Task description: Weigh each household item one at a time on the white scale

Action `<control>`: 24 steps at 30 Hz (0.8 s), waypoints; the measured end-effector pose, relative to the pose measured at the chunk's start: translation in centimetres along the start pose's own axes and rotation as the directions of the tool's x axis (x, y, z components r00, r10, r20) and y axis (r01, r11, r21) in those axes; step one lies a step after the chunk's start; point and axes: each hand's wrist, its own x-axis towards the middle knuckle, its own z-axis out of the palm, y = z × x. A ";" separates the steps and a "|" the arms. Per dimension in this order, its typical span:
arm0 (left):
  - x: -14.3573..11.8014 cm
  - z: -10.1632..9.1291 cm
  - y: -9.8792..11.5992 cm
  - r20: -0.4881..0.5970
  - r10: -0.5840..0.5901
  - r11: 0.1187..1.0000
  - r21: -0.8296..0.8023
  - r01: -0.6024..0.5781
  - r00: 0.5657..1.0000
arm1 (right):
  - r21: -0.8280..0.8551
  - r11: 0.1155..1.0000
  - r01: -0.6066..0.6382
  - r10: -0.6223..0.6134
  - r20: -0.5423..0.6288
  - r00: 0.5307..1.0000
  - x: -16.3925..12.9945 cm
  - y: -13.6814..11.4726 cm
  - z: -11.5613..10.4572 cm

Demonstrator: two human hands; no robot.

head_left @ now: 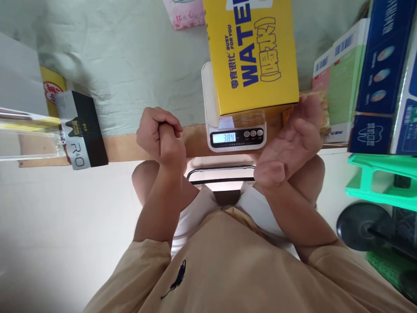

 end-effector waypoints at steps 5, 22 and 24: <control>-0.9 0.2 -0.5 0.110 0.011 1.000 0.017 -0.013 0.994 | -0.029 0.998 0.053 -0.052 0.047 0.998 0.2 1.0 0.2; -2.9 2.8 0.6 0.488 -0.070 0.964 -0.190 0.184 0.870 | -0.351 0.934 -0.071 0.190 0.319 0.928 4.9 -4.1 1.1; -3.0 2.9 0.8 0.469 -0.081 0.959 -0.204 0.197 0.879 | -0.392 0.914 -0.108 0.242 0.309 0.920 5.3 -4.9 1.3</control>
